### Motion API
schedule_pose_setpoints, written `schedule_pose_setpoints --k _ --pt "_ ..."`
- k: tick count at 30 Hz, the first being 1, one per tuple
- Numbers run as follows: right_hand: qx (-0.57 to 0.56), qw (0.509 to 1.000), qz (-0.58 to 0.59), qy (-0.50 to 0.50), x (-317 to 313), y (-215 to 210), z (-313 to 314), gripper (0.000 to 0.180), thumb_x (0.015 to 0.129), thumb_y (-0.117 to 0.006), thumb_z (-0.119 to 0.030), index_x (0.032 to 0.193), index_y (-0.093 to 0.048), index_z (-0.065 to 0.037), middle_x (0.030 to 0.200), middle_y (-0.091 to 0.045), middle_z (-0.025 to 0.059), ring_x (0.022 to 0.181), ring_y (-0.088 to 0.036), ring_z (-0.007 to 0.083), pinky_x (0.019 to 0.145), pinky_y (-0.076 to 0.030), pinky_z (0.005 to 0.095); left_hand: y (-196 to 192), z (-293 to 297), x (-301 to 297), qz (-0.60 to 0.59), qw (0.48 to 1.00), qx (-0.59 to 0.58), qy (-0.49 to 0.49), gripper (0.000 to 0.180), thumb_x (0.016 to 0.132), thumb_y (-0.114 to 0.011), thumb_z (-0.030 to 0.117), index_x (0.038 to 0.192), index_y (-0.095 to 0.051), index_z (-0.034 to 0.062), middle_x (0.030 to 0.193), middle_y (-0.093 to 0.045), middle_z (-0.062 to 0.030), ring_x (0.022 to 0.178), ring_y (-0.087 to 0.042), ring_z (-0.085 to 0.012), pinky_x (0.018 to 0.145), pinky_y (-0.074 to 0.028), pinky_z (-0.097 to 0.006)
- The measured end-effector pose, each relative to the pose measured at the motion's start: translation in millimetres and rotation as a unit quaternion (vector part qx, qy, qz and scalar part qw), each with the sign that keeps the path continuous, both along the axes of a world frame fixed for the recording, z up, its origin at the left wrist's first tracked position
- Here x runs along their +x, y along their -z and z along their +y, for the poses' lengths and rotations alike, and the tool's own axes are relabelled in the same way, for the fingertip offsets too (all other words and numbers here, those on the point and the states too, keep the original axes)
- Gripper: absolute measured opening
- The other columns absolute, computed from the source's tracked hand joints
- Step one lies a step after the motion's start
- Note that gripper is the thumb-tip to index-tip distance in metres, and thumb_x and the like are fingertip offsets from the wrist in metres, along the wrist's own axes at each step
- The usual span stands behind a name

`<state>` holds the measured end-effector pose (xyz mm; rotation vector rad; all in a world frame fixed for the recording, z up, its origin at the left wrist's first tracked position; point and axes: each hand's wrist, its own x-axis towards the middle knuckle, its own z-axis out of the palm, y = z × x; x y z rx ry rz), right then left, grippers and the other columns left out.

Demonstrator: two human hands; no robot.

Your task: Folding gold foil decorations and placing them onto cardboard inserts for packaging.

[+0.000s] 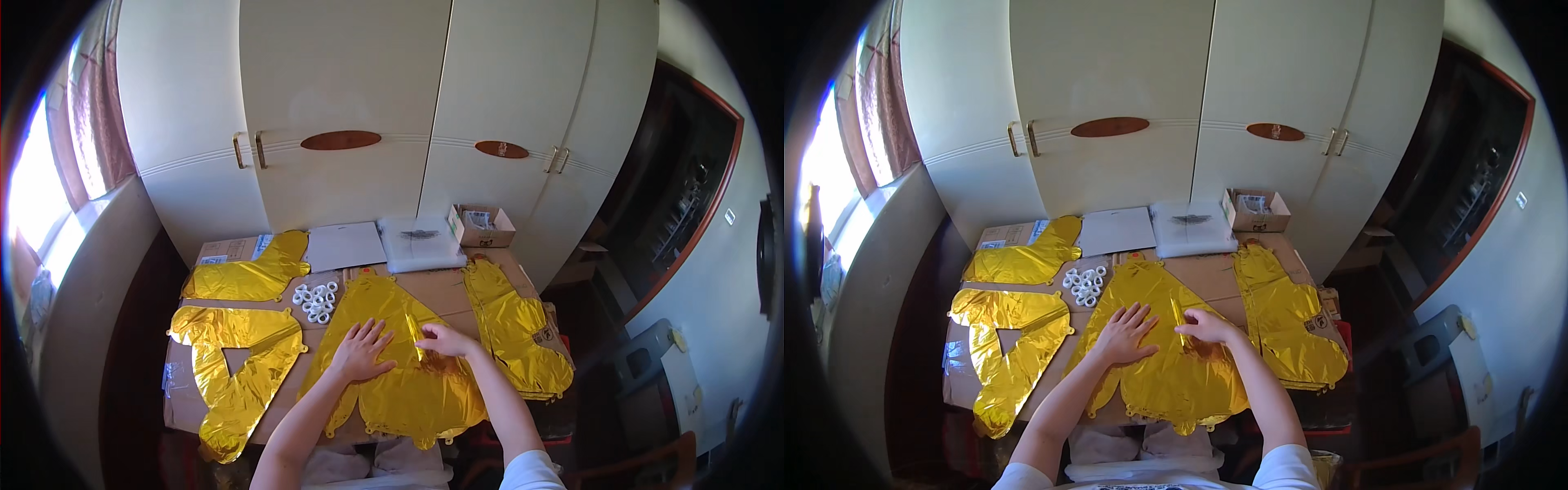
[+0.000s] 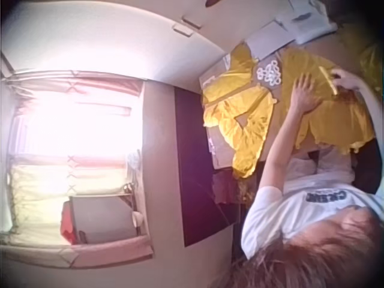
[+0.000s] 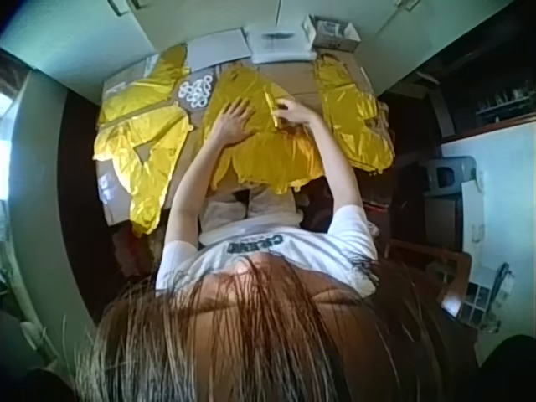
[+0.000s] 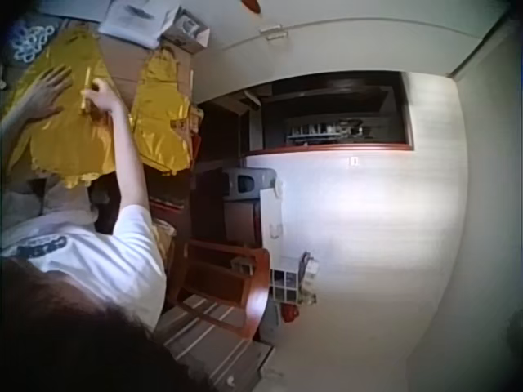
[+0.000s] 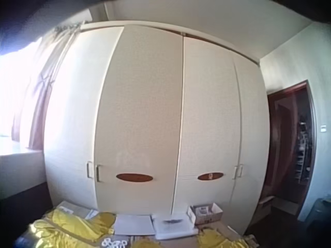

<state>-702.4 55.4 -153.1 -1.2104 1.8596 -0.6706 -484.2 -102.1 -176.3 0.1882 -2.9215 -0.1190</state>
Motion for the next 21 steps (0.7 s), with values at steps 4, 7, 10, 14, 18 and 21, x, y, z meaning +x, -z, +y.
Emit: schedule_pose_setpoints --k 4,7,10,14,18,21 --pt "-0.160 0.986 -0.005 -0.044 17.2 3.5 19.4 0.023 0.094 -0.057 -0.019 0.110 -0.058 -0.003 0.107 -0.063 0.0080 0.100 -0.061 0.0180 0.090 -0.047 0.0315 -7.6 2.2 -0.3 -0.053 0.998 -0.027 -0.012 0.074 0.089 -0.044 0.065 0.146 -0.041 0.0164 0.153 -0.034 -0.0147 0.143 -0.027 -0.0329 0.117 -0.021 -0.047" --pt "-0.215 0.960 0.179 -0.013 17.1 16.3 20.4 0.024 0.090 -0.057 -0.011 0.112 -0.059 -0.003 0.109 -0.064 0.0135 0.106 -0.061 0.0282 0.093 -0.048 0.0377 -6.5 2.5 -1.5 -0.027 1.000 -0.013 -0.006 0.073 0.089 -0.045 0.065 0.142 -0.045 0.0156 0.153 -0.034 -0.0147 0.143 -0.027 -0.0327 0.117 -0.021 -0.047" --pt "-0.275 0.919 0.283 -0.006 24.8 26.8 18.6 0.028 0.088 -0.061 -0.012 0.115 -0.062 -0.004 0.111 -0.066 0.0134 0.110 -0.060 0.0306 0.095 -0.047 0.0400 2.5 0.9 -1.4 0.028 1.000 0.013 0.002 0.070 0.089 -0.046 0.064 0.137 -0.051 0.0137 0.153 -0.034 -0.0149 0.143 -0.028 -0.0326 0.117 -0.021 -0.047" --pt "-0.327 0.887 0.319 -0.065 30.2 31.7 10.4 0.032 0.087 -0.066 -0.021 0.116 -0.066 -0.007 0.120 -0.065 0.0094 0.116 -0.057 0.0288 0.099 -0.045 0.0404 1.3 0.3 -2.2 0.002 1.000 -0.004 -0.002 0.070 0.088 -0.046 0.064 0.129 -0.058 0.0088 0.152 -0.035 -0.0151 0.143 -0.027 -0.0327 0.117 -0.021 -0.047" --pt "-0.265 0.900 0.340 -0.068 28.3 37.8 7.7 0.039 0.088 -0.066 -0.032 0.120 -0.066 -0.010 0.131 -0.061 0.0033 0.129 -0.049 0.0233 0.104 -0.039 0.0399 -4.7 2.0 -4.3 -0.020 1.000 0.003 0.000 0.071 0.088 -0.047 0.065 0.123 -0.061 0.0046 0.152 -0.037 -0.0154 0.143 -0.028 -0.0328 0.117 -0.021 -0.048" --pt "-0.219 0.894 0.383 -0.078 29.5 31.4 3.7 0.052 0.085 -0.066 -0.047 0.127 -0.063 -0.017 0.138 -0.056 -0.0002 0.135 -0.043 0.0239 0.106 -0.036 0.0451 -4.4 0.7 -0.6 -0.029 1.000 -0.004 -0.008 0.070 0.088 -0.047 0.064 0.124 -0.061 0.0052 0.152 -0.036 -0.0153 0.143 -0.028 -0.0332 0.117 -0.021 -0.048"
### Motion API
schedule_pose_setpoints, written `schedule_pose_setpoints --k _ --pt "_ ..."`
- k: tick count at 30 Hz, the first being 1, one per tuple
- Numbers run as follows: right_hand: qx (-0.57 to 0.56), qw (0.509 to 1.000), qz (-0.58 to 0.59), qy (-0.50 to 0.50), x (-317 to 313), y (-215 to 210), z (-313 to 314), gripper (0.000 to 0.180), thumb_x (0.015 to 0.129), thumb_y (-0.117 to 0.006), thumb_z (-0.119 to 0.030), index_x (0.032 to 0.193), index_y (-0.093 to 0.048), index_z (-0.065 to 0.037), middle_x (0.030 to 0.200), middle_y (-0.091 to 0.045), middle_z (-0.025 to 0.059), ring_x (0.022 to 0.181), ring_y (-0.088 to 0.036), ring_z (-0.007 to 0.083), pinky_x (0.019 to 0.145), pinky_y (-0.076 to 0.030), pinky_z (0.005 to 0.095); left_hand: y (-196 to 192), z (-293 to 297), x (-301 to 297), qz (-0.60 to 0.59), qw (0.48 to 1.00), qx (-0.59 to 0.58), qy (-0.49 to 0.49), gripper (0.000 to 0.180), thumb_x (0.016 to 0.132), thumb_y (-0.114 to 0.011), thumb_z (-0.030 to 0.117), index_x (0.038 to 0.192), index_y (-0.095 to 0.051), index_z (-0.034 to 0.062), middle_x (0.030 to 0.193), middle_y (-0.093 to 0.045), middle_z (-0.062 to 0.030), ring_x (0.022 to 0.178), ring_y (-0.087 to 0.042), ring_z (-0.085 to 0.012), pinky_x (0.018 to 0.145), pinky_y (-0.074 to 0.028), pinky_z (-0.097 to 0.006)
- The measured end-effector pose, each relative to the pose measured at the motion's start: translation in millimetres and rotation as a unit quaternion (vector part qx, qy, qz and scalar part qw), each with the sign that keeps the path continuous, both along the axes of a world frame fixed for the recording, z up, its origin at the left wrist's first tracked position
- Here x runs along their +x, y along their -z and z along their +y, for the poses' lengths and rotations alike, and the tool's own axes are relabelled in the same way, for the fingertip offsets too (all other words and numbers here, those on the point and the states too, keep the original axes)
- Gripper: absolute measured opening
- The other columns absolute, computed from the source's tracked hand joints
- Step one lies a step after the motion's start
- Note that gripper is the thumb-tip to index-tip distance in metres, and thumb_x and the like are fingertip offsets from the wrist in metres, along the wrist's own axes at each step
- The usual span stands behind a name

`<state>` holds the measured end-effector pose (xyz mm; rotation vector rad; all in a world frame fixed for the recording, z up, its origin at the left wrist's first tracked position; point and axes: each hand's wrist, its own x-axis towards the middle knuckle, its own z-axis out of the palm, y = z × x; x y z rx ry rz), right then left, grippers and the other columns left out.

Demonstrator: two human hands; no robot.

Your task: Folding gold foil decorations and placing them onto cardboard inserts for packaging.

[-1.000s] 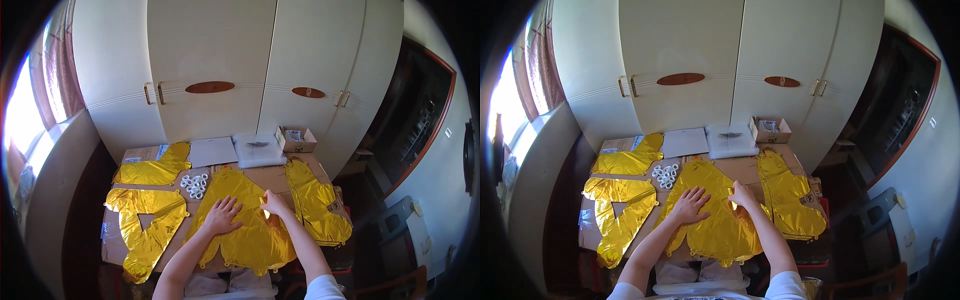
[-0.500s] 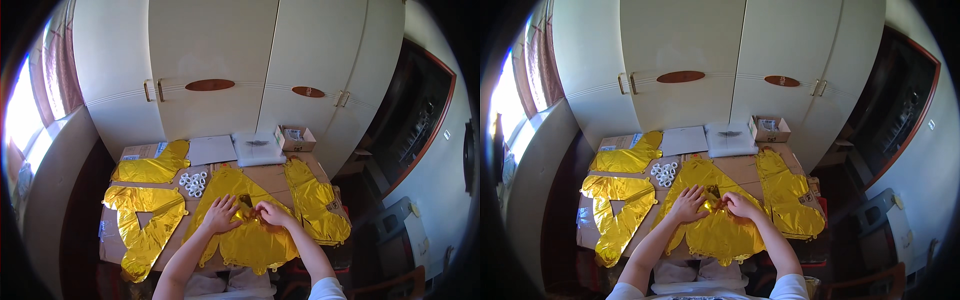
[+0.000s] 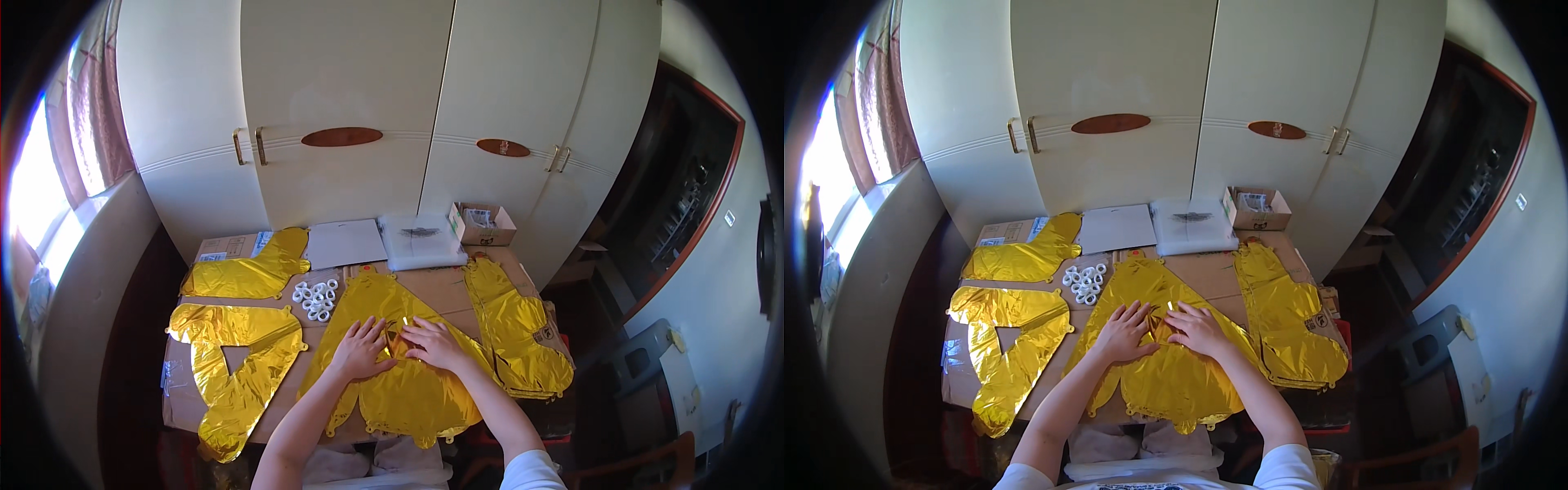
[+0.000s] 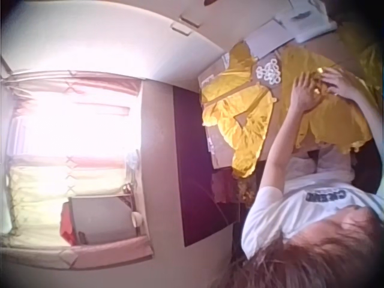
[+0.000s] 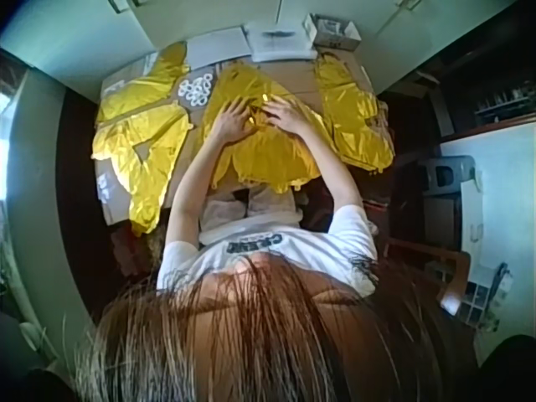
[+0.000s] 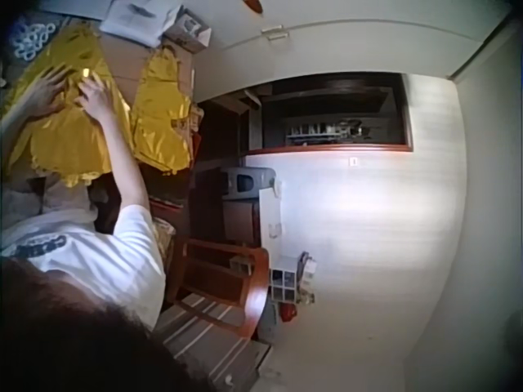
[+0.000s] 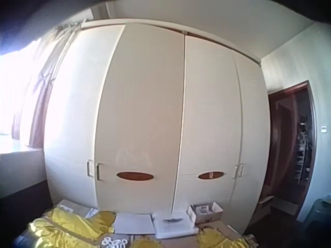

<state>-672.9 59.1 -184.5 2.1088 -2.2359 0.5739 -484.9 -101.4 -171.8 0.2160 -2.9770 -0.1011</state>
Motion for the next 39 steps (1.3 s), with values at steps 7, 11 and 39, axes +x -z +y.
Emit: schedule_pose_setpoints --k 7,11,39 --pt "0.089 0.996 0.009 0.010 -10.7 0.8 -6.2 0.072 0.079 -0.060 -0.067 0.138 -0.053 -0.027 0.151 -0.041 -0.0019 0.143 -0.029 0.0299 0.113 -0.022 0.0522 23.8 -8.7 -5.1 0.114 0.993 0.035 -0.006 0.062 0.091 -0.048 0.046 0.133 -0.051 0.0008 0.151 -0.038 -0.0161 0.143 -0.031 -0.0290 0.117 -0.021 -0.048" --pt "0.112 0.993 0.015 0.029 -16.5 3.2 -2.4 0.071 0.077 -0.065 -0.064 0.139 -0.051 -0.030 0.154 -0.036 -0.0027 0.144 -0.026 0.0295 0.113 -0.021 0.0540 -8.7 19.9 -9.8 0.134 0.990 0.024 0.043 0.053 0.090 -0.053 0.035 0.130 -0.052 0.0011 0.140 -0.049 -0.0156 0.135 -0.041 -0.0282 0.114 -0.027 -0.048" --pt "0.156 0.987 -0.012 0.041 -13.1 -11.3 -9.9 0.105 0.061 -0.074 -0.069 0.149 -0.035 -0.027 0.157 -0.030 -0.0007 0.146 -0.021 0.0297 0.115 -0.017 0.0539 7.7 5.7 -15.7 0.112 0.971 0.198 0.069 0.021 0.088 -0.057 0.020 0.105 -0.068 0.0138 0.101 -0.067 -0.0048 0.103 -0.061 -0.0269 0.094 -0.043 -0.041"
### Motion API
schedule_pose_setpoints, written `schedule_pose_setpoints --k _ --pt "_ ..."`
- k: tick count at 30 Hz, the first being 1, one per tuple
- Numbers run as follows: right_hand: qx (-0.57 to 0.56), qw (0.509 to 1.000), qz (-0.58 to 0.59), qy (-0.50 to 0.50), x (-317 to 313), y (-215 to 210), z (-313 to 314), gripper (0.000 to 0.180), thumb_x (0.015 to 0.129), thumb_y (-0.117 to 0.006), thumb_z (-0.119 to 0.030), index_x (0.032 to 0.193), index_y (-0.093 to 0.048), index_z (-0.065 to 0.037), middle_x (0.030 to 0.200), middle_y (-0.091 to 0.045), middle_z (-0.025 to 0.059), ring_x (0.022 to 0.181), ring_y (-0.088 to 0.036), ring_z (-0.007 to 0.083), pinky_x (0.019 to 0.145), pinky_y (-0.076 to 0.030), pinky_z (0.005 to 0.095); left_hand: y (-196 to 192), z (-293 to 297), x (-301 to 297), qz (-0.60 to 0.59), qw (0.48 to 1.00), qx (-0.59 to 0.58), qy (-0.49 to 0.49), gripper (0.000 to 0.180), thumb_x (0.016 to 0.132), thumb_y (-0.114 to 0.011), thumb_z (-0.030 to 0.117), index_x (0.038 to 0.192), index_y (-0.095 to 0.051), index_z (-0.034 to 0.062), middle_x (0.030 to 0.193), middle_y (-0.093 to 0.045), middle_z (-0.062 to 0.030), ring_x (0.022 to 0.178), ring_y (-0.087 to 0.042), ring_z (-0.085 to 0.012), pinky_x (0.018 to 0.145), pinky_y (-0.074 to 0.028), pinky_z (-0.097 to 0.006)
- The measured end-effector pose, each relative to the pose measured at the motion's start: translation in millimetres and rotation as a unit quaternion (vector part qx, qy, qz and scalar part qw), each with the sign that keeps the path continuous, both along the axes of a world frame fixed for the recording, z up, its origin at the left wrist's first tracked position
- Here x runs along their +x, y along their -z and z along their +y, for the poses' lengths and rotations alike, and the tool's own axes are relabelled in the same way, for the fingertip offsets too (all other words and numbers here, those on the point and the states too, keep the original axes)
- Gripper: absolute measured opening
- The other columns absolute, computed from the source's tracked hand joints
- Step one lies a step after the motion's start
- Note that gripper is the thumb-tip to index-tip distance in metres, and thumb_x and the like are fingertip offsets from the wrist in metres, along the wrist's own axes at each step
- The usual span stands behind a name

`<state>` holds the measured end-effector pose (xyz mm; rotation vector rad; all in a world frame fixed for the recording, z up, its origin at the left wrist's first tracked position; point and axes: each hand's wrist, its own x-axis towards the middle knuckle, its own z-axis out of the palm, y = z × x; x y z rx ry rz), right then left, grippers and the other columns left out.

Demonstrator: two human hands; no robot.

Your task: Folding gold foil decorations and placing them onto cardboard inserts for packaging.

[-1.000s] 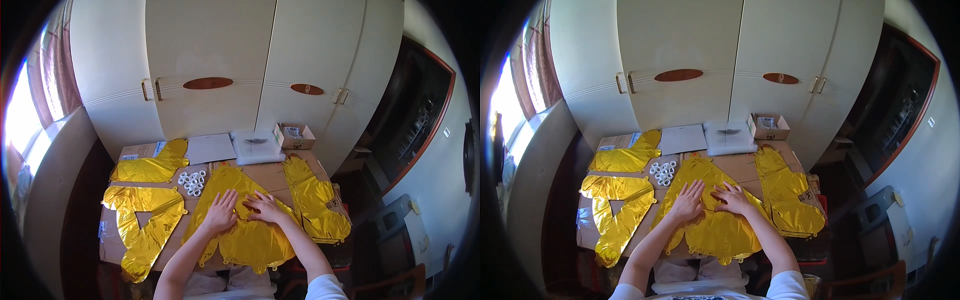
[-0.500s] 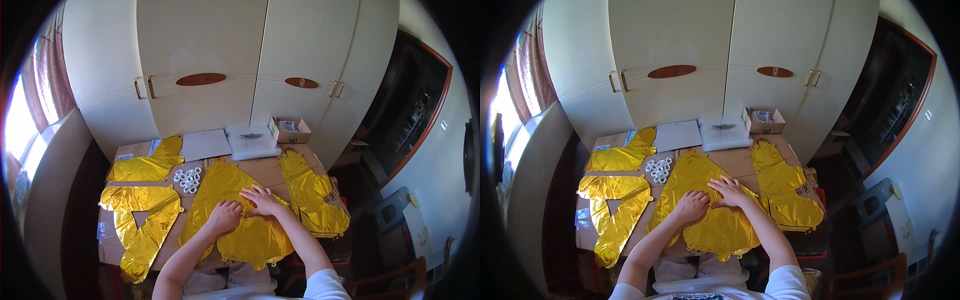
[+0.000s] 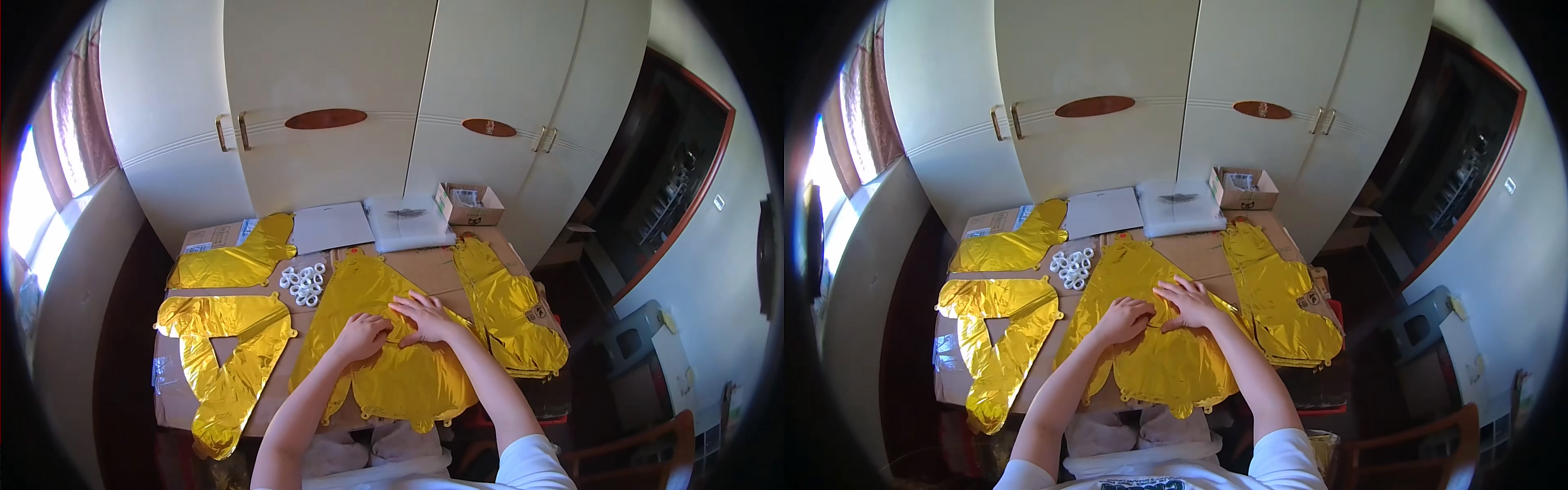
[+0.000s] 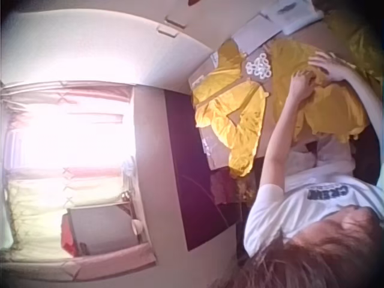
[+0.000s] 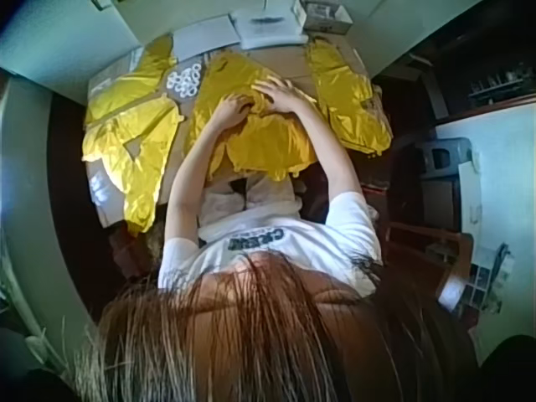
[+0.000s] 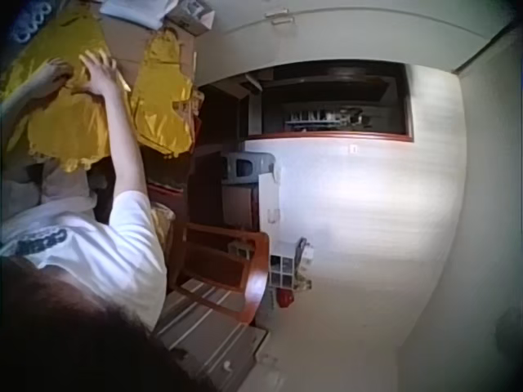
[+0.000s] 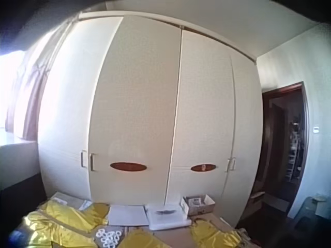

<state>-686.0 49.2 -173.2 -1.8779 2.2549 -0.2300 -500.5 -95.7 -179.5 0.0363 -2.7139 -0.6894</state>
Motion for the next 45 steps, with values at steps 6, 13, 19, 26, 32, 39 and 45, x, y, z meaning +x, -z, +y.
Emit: schedule_pose_setpoints --k 6,13,19,26,32,39,45 --pt "-0.010 1.000 0.006 -0.003 -2.7 -0.6 4.9 0.103 0.064 -0.074 -0.067 0.149 -0.035 -0.023 0.157 -0.030 0.0019 0.146 -0.020 0.0303 0.115 -0.018 0.0515 -1.8 12.4 -4.9 0.024 0.999 -0.037 -0.024 0.020 0.088 -0.061 0.025 0.104 -0.070 0.0160 0.103 -0.066 -0.0030 0.103 -0.060 -0.0247 0.095 -0.042 -0.041" --pt "-0.313 0.943 0.014 0.112 52.3 -38.5 102.1 0.059 0.080 -0.078 -0.027 0.129 -0.051 -0.009 0.115 -0.057 0.0105 0.109 -0.054 0.0282 0.092 -0.042 0.0381 -0.9 9.3 4.5 0.033 0.997 -0.057 -0.037 0.022 0.087 -0.063 0.024 0.106 -0.071 0.0168 0.106 -0.065 -0.0010 0.102 -0.058 -0.0238 0.095 -0.041 -0.041" --pt "-0.480 0.668 -0.347 0.451 119.0 36.3 217.9 0.026 0.087 -0.067 -0.005 0.107 -0.050 -0.008 0.085 -0.044 -0.0032 0.074 -0.041 0.0054 0.068 -0.037 0.0198 0.6 10.6 -2.0 0.041 0.998 -0.045 -0.018 0.021 0.087 -0.064 0.021 0.106 -0.072 0.0150 0.106 -0.064 -0.0034 0.102 -0.056 -0.0254 0.094 -0.041 -0.041" --pt "-0.433 0.571 -0.526 0.458 142.2 46.5 218.8 0.025 0.090 -0.065 -0.006 0.112 -0.054 -0.006 0.099 -0.060 0.0024 0.088 -0.058 0.0090 0.073 -0.046 0.0231 -0.3 11.8 -1.5 0.055 0.997 -0.045 -0.025 0.018 0.086 -0.065 0.020 0.102 -0.072 0.0141 0.105 -0.064 -0.0023 0.099 -0.058 -0.0238 0.095 -0.042 -0.041" --pt "-0.366 0.496 -0.661 0.428 146.4 22.7 217.6 0.014 0.092 -0.063 -0.013 0.102 -0.056 -0.005 0.088 -0.062 0.0033 0.077 -0.067 0.0161 0.064 -0.049 0.0253 2.3 10.1 -1.1 0.060 0.997 -0.037 -0.015 0.022 0.085 -0.067 0.022 0.104 -0.071 0.0133 0.107 -0.064 -0.0039 0.100 -0.057 -0.0246 0.096 -0.042 -0.042" --pt "-0.309 0.577 -0.639 0.403 139.9 21.7 206.2 0.018 0.094 -0.063 -0.020 0.094 -0.057 -0.003 0.085 -0.064 0.0055 0.070 -0.067 0.0151 0.051 -0.045 0.0231 -2.1 11.5 1.7 0.040 0.998 -0.038 -0.007 0.031 0.081 -0.072 0.030 0.107 -0.070 0.0131 0.110 -0.063 -0.0048 0.104 -0.056 -0.0256 0.098 -0.040 -0.042" --pt "-0.302 0.824 -0.296 0.377 145.7 12.2 169.1 0.022 0.089 -0.067 -0.020 0.082 -0.061 0.001 0.076 -0.064 0.0108 0.065 -0.062 0.0200 0.059 -0.047 0.0330 -0.7 10.7 0.4 0.041 0.998 -0.043 -0.004 0.033 0.080 -0.072 0.032 0.108 -0.070 0.0143 0.108 -0.063 -0.0041 0.102 -0.056 -0.0253 0.096 -0.041 -0.041"
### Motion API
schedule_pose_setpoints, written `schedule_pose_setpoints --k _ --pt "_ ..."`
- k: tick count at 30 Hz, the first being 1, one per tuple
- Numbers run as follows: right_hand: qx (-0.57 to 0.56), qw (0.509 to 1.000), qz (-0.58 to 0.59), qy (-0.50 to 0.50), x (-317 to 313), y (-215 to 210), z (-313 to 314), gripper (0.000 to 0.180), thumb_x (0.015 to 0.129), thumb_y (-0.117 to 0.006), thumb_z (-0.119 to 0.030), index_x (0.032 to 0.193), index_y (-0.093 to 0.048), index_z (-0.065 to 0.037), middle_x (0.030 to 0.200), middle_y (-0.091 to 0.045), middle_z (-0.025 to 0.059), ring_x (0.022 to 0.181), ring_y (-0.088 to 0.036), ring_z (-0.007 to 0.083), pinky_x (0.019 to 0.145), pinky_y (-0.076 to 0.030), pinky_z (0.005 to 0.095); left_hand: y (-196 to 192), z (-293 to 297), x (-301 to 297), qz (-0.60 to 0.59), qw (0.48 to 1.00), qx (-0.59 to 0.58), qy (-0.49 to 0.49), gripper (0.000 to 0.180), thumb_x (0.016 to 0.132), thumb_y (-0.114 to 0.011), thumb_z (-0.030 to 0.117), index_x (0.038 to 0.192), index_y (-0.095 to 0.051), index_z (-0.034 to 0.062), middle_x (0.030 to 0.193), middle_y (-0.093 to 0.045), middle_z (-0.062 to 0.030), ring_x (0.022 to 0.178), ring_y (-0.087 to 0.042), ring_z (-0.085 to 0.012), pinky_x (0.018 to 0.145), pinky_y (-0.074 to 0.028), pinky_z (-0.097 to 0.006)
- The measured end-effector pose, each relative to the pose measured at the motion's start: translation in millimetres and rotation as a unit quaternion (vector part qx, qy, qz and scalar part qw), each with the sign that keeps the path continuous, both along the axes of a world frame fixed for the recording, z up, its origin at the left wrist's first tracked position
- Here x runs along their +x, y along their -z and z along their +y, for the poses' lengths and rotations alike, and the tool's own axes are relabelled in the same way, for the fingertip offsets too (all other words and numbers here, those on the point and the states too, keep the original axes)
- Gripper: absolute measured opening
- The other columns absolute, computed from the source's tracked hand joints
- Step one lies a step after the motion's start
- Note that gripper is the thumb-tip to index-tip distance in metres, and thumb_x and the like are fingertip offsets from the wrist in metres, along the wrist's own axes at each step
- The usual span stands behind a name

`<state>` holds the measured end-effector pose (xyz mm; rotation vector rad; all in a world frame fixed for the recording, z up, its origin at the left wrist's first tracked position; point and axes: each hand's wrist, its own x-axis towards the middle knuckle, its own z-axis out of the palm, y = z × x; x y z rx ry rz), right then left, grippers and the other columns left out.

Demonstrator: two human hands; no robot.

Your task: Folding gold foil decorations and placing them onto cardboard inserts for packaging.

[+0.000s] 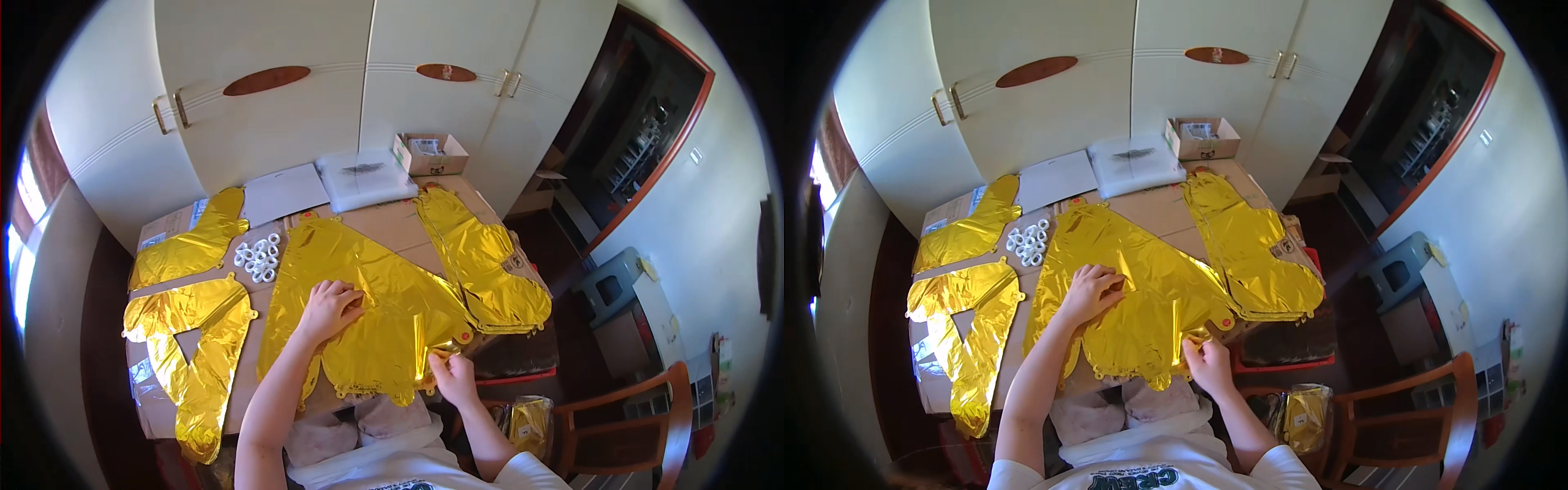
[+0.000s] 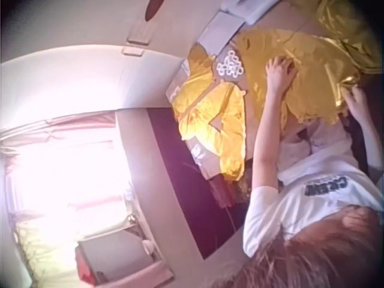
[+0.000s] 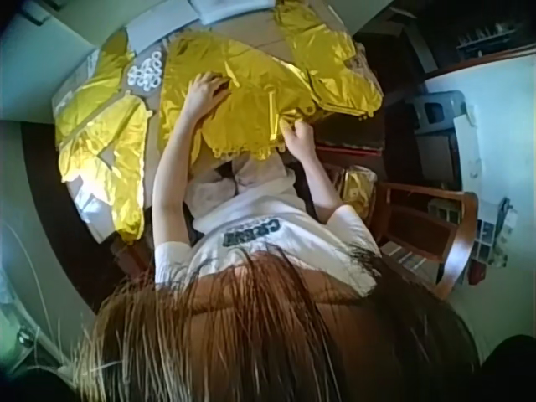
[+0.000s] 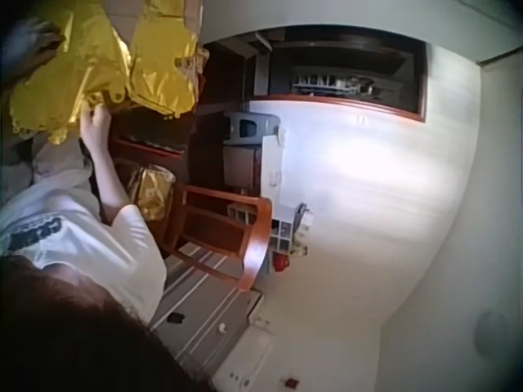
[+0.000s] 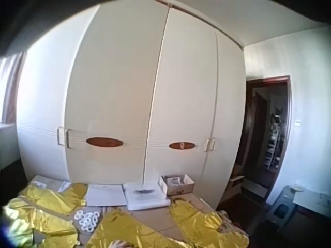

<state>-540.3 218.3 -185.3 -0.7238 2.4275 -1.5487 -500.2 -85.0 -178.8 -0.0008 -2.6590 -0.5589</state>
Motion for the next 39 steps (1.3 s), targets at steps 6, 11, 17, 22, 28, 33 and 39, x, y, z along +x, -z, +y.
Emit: schedule_pose_setpoints --k 6,11,17,22,28,33,39 --pt "-0.001 0.951 0.285 -0.117 31.5 -29.2 -54.9 0.009 0.081 -0.069 -0.012 0.087 -0.066 -0.006 0.102 -0.066 0.0090 0.101 -0.061 0.0293 0.087 -0.047 0.0432 -1.9 -1.0 1.9 -0.001 1.000 0.007 -0.006 0.032 0.080 -0.072 0.031 0.107 -0.070 0.0145 0.108 -0.063 -0.0043 0.101 -0.056 -0.0260 0.095 -0.042 -0.041" --pt "0.034 0.925 0.327 -0.190 44.6 -14.0 -59.3 0.011 0.080 -0.071 -0.014 0.089 -0.068 -0.008 0.114 -0.064 0.0068 0.113 -0.057 0.0269 0.099 -0.043 0.0442 0.0 -0.9 1.4 0.010 1.000 0.011 -0.007 0.028 0.082 -0.070 0.029 0.107 -0.071 0.0151 0.107 -0.064 -0.0042 0.101 -0.057 -0.0258 0.095 -0.042 -0.041" --pt "0.076 0.910 0.339 -0.228 45.9 -10.2 -55.1 0.014 0.080 -0.071 -0.015 0.094 -0.070 -0.012 0.117 -0.064 0.0054 0.117 -0.056 0.0250 0.104 -0.042 0.0442 -0.9 -0.1 1.3 -0.003 1.000 0.015 -0.010 0.027 0.084 -0.068 0.029 0.107 -0.071 0.0146 0.107 -0.064 -0.0040 0.100 -0.056 -0.0256 0.095 -0.042 -0.041" --pt "0.089 0.906 0.351 -0.218 48.7 -9.8 -60.0 0.015 0.080 -0.071 -0.015 0.095 -0.070 -0.012 0.117 -0.064 0.0044 0.118 -0.056 0.0240 0.104 -0.041 0.0438 -2.8 -0.1 3.5 -0.013 1.000 0.019 -0.013 0.031 0.084 -0.068 0.035 0.107 -0.070 0.0134 0.109 -0.064 -0.0053 0.104 -0.056 -0.0266 0.097 -0.041 -0.042" --pt "0.096 0.901 0.356 -0.230 49.8 -8.5 -64.4 0.017 0.080 -0.070 -0.014 0.096 -0.070 -0.012 0.119 -0.064 0.0042 0.120 -0.056 0.0231 0.105 -0.040 0.0442 -6.2 -2.2 3.7 -0.037 0.999 0.028 0.002 0.054 0.077 -0.072 0.052 0.112 -0.069 0.0124 0.113 -0.063 -0.0089 0.108 -0.054 -0.0298 0.099 -0.039 -0.044" --pt "0.112 0.893 0.349 -0.262 48.3 -6.3 -62.3 0.020 0.080 -0.069 -0.013 0.100 -0.070 -0.011 0.120 -0.064 0.0044 0.121 -0.056 0.0225 0.106 -0.040 0.0455 -6.5 -2.2 4.4 -0.040 0.999 0.012 0.005 0.070 0.065 -0.077 0.061 0.115 -0.068 0.0124 0.115 -0.062 -0.0087 0.109 -0.054 -0.0299 0.099 -0.038 -0.044" --pt "0.117 0.891 0.334 -0.284 44.5 -6.6 -57.5 0.027 0.081 -0.070 -0.019 0.107 -0.069 -0.010 0.122 -0.063 0.0071 0.122 -0.055 0.0254 0.106 -0.040 0.0461 -13.4 -0.6 6.0 -0.061 0.998 0.001 0.004 0.077 0.058 -0.081 0.060 0.117 -0.066 0.0125 0.117 -0.061 -0.0080 0.111 -0.053 -0.0293 0.100 -0.038 -0.044"
